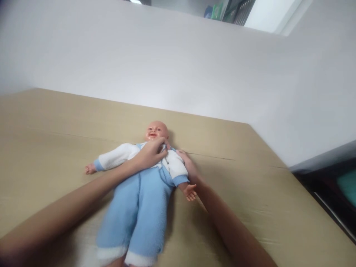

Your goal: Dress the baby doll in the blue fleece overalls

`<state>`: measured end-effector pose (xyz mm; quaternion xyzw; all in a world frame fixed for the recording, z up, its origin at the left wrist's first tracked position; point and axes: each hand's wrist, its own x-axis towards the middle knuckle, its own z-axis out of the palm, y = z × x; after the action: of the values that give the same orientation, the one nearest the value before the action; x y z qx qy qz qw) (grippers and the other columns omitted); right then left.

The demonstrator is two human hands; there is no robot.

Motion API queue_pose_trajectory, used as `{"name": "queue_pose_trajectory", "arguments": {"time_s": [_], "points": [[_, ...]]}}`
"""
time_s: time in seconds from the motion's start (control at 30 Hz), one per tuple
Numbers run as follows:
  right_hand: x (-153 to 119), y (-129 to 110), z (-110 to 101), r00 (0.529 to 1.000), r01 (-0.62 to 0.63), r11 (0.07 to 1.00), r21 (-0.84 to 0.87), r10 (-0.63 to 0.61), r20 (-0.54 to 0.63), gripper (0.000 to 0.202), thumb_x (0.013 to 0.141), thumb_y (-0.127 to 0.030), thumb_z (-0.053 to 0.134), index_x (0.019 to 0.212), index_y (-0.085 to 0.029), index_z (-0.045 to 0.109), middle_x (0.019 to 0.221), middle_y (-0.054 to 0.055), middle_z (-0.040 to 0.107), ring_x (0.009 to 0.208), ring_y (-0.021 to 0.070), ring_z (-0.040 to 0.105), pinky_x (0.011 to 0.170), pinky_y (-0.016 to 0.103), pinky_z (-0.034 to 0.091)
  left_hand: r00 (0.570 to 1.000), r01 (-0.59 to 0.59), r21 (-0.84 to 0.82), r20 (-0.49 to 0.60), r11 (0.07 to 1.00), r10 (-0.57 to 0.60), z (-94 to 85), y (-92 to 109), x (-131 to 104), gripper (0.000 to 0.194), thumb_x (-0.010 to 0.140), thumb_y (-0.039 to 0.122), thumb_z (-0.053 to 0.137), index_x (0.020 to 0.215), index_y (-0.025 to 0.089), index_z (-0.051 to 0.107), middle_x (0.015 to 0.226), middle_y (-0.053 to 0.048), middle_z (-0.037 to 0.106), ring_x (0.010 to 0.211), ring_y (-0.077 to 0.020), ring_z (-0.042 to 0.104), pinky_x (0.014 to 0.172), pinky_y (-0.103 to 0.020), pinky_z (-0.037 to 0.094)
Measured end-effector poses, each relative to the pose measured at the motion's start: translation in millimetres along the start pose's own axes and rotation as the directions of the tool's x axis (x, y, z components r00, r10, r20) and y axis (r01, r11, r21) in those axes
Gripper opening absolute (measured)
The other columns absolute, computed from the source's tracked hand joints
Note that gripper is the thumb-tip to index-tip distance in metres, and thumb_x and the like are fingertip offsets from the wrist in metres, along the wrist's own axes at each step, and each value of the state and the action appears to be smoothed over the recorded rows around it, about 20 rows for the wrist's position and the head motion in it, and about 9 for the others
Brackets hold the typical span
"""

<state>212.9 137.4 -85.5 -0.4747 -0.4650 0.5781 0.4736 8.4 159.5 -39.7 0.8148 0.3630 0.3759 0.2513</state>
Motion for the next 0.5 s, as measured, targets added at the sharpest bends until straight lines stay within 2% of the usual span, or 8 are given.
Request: {"name": "queue_pose_trajectory", "arguments": {"time_s": [0.1, 0.17, 0.2, 0.23, 0.3, 0.37, 0.43, 0.5], "points": [[-38, -14, -12, 0.998, -0.063, 0.995, -0.08, 0.064, 0.012, 0.057, 0.078, -0.054, 0.086, 0.126, -0.026, 0.072, 0.112, 0.004, 0.08, 0.096, 0.0253, 0.074, 0.082, 0.035, 0.062, 0.998, -0.042, 0.039, 0.043, 0.998, 0.04, 1.9, -2, -1, 0.017, 0.09, 0.007, 0.058, 0.102, 0.018, 0.065, 0.091, -0.003, 0.07, 0.073, -0.0172, 0.058, 0.073, -0.031, 0.042], [-63, -28, -27, 0.977, -0.149, 0.956, -0.254, 0.183, 0.114, 0.075, 0.081, -0.051, 0.088, 0.148, -0.029, 0.063, 0.116, 0.006, 0.079, 0.083, 0.0226, 0.074, 0.066, 0.032, 0.061, 0.996, -0.067, 0.065, 0.058, 0.996, 0.063, 2.8, -2, -1, 0.014, 0.094, 0.011, 0.058, 0.104, 0.018, 0.065, 0.096, -0.004, 0.071, 0.075, -0.0177, 0.059, 0.074, -0.032, 0.044], [-72, -35, -37, 0.97, -0.166, 0.927, -0.337, 0.215, 0.115, 0.081, 0.081, -0.051, 0.089, 0.153, -0.03, 0.059, 0.114, 0.007, 0.08, 0.076, 0.0213, 0.072, 0.058, 0.03, 0.058, 0.996, -0.071, 0.081, 0.06, 0.994, 0.066, 3.0, -2, -1, 0.012, 0.096, 0.014, 0.058, 0.105, 0.018, 0.065, 0.097, -0.005, 0.071, 0.075, -0.0179, 0.06, 0.075, -0.032, 0.044], [-79, -40, -48, 0.977, -0.146, 0.906, -0.398, 0.194, 0.083, 0.08, 0.08, -0.05, 0.09, 0.152, -0.03, 0.061, 0.115, 0.008, 0.08, 0.076, 0.0212, 0.072, 0.057, 0.029, 0.058, 0.996, -0.07, 0.098, 0.06, 0.993, 0.064, 3.1, -2, -1, 0.011, 0.097, 0.015, 0.058, 0.105, 0.018, 0.066, 0.097, -0.005, 0.072, 0.075, -0.018, 0.06, 0.075, -0.032, 0.044], [-85, -45, -69, 0.993, -0.087, 0.885, -0.457, 0.113, 0.029, 0.071, 0.08, -0.051, 0.09, 0.143, -0.029, 0.068, 0.123, 0.009, 0.078, 0.087, 0.0237, 0.075, 0.064, 0.029, 0.061, 0.996, -0.065, 0.127, 0.063, 0.99, 0.058, 2.9, -1, -1, 0.011, 0.098, 0.017, 0.059, 0.105, 0.019, 0.067, 0.095, -0.004, 0.071, 0.075, -0.0182, 0.061, 0.075, -0.033, 0.045], [-86, -40, -86, 0.999, -0.042, 0.876, -0.48, 0.033, -0.027, 0.062, 0.079, -0.054, 0.09, 0.132, -0.025, 0.073, 0.116, 0.009, 0.079, 0.091, 0.0256, 0.075, 0.067, 0.03, 0.061, 0.996, -0.058, 0.145, 0.07, 0.988, 0.048, 2.5, 0, -1, 0.011, 0.098, 0.017, 0.059, 0.105, 0.019, 0.067, 0.093, -0.004, 0.071, 0.076, -0.0186, 0.061, 0.076, -0.033, 0.046], [-84, -28, -96, 0.996, -0.02, 0.868, -0.496, -0.028, -0.089, 0.061, 0.079, -0.06, 0.087, 0.124, -0.021, 0.073, 0.105, 0.009, 0.079, 0.086, 0.026, 0.075, 0.062, 0.031, 0.059, 0.997, -0.045, 0.162, 0.076, 0.986, 0.033, 2.5, 1, -2, 0.012, 0.098, 0.019, 0.06, 0.107, 0.019, 0.067, 0.092, -0.004, 0.07, 0.078, -0.0199, 0.063, 0.077, -0.034, 0.046], [-84, -15, -97, 0.987, 0.01, 0.851, -0.525, -0.093, -0.132, 0.063, 0.082, -0.065, 0.082, 0.124, -0.021, 0.07, 0.107, 0.011, 0.079, 0.086, 0.0271, 0.076, 0.063, 0.033, 0.06, 0.998, -0.025, 0.181, 0.068, 0.983, 0.013, 3.0, 0, -4, 0.016, 0.098, 0.022, 0.061, 0.113, 0.019, 0.066, 0.096, -0.005, 0.071, 0.084, -0.0223, 0.065, 0.079, -0.035, 0.048]]}}
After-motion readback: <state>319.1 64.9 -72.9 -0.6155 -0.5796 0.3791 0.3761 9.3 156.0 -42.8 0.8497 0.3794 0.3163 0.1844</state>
